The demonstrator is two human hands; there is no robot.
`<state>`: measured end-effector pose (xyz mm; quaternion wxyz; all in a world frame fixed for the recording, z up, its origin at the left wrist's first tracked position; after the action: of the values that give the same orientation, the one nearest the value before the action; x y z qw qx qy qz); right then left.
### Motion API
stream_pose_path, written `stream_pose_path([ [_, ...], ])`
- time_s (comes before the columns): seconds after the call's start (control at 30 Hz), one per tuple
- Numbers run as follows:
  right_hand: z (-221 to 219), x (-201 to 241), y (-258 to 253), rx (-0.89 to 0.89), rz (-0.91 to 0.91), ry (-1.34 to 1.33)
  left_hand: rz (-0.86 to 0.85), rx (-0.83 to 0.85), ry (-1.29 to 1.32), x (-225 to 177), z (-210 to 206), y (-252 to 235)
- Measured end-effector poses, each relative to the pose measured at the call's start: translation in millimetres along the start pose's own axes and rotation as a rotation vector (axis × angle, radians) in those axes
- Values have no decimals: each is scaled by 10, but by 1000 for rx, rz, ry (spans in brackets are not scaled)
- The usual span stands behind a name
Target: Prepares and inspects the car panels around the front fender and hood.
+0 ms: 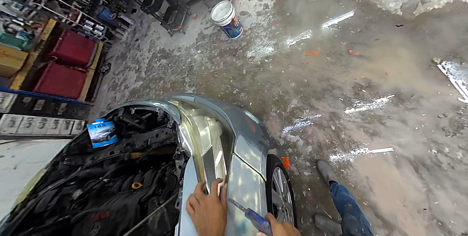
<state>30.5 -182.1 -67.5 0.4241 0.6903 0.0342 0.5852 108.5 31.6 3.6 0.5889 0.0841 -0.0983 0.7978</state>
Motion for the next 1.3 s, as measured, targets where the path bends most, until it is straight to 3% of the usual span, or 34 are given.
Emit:
stream_pose_path([
  [0.1,25,-20,21,-8,-4,-20,-9,-11,115,91,42,-39],
  [0.27,14,-51,5,9,-15,-26,-237,312,150,209,20,197],
  [0.83,-7,35,-3,-11,-8,-42,-46,11,121,65,41,48],
  [1.03,-30,-6,11,-1,-26,-49,-197,286,182,195,30,190],
  [1.3,2,37,-50,5,-10,-44,-107,106,154,93,31,114],
])
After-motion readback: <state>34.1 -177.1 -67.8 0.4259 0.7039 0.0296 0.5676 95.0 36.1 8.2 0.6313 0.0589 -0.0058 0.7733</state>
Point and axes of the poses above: each hand's wrist, its own y-axis away from the middle knuckle, its own z-axis out of the back of the hand, x = y × z, the point moved 9 cm from there along -y, towards the middle knuckle, and after that the axes turned 4 degrees about x, right-handed, at the moved point
